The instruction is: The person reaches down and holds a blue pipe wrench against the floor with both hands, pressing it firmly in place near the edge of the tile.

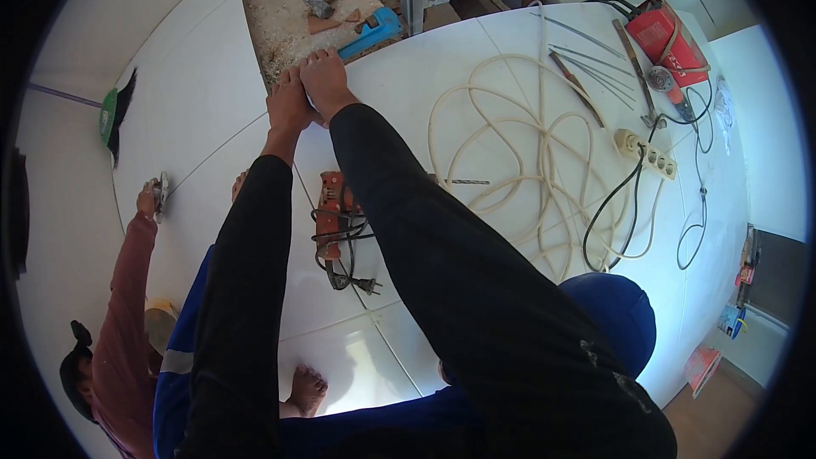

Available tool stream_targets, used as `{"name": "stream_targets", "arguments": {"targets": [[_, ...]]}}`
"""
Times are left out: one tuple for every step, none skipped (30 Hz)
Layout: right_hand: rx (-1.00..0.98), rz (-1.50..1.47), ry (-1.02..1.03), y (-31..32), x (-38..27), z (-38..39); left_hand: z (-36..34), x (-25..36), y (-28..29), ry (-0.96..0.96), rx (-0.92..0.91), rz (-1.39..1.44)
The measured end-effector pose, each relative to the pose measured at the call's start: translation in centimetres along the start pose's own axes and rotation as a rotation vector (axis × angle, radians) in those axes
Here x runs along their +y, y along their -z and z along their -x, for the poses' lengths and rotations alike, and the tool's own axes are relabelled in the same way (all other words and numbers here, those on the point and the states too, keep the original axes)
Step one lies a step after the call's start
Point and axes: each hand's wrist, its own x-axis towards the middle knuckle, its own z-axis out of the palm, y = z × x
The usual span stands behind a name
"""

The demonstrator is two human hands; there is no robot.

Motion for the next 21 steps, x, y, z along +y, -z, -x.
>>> {"name": "stream_targets", "arguments": {"targets": [[-0.004, 0.005, 0.001, 0.0, 0.0, 0.0, 0.0, 0.0, 0.0, 0.000, -0.002, 0.001], [-0.004, 0.010, 0.002, -0.1, 0.0, 0.1, 0.0, 0.0, 0.0, 0.003, -0.003, 0.004], [-0.004, 0.010, 0.001, -0.1, 0.1, 0.1, 0.0, 0.1, -0.1, 0.005, -0.004, 0.007], [0.008, 0.006, -0.001, -0.1, 0.1, 0.1, 0.0, 0.1, -0.1, 0.004, -0.003, 0.007], [0.019, 0.000, -0.002, 0.0, -0.1, 0.0, 0.1, 0.0, 0.0, 0.007, -0.001, 0.004], [0.020, -0.002, 0.000, 0.1, -0.2, 0.0, 0.1, -0.1, 0.0, 0.011, 0.001, 0.001], [0.011, 0.005, 0.004, 0.2, -0.2, 0.0, 0.1, -0.2, 0.1, 0.013, 0.001, -0.002], [0.001, 0.016, 0.007, 0.1, -0.1, 0.1, 0.1, -0.1, 0.0, 0.009, -0.009, -0.006], [-0.001, 0.017, 0.007, 0.0, -0.1, 0.1, 0.2, 0.0, 0.0, 0.005, -0.020, -0.011], [-0.003, 0.024, 0.007, -0.2, 0.0, 0.2, 0.2, 0.0, -0.1, 0.005, -0.021, -0.008], [0.002, 0.030, 0.007, -0.2, 0.0, 0.1, 0.1, 0.0, -0.1, 0.000, -0.014, -0.008], [0.006, 0.031, 0.008, -0.3, -0.1, 0.1, 0.1, -0.2, -0.1, -0.005, -0.006, -0.008], [0.057, 0.056, 0.014, -0.4, -0.2, 0.2, 0.1, -0.3, -0.1, -0.004, -0.002, -0.009], [0.107, 0.083, 0.018, -0.5, -0.2, 0.2, 0.1, -0.3, -0.1, -0.001, 0.002, -0.001], [0.109, 0.083, 0.019, -0.6, -0.3, 0.1, 0.0, -0.3, -0.1, 0.003, 0.007, 0.006], [0.110, 0.078, 0.017, -0.6, -0.3, 0.0, 0.0, -0.4, -0.1, 0.003, 0.009, 0.006], [0.109, 0.076, 0.014, -0.8, -0.2, 0.0, 0.0, -0.3, 0.0, 0.005, 0.008, 0.006], [0.110, 0.080, 0.013, -1.0, -0.1, 0.0, 0.0, -0.1, 0.0, 0.007, 0.007, 0.005], [0.123, 0.077, 0.004, -1.1, 0.1, 0.0, 0.0, 0.1, 0.1, 0.004, 0.009, 0.008], [0.135, 0.072, -0.004, -1.1, 0.1, 0.0, 0.0, 0.2, 0.1, 0.005, -0.002, -0.001], [0.135, 0.074, -0.005, -1.1, 0.2, 0.0, 0.0, 0.3, 0.2, 0.004, -0.014, -0.009]]}}
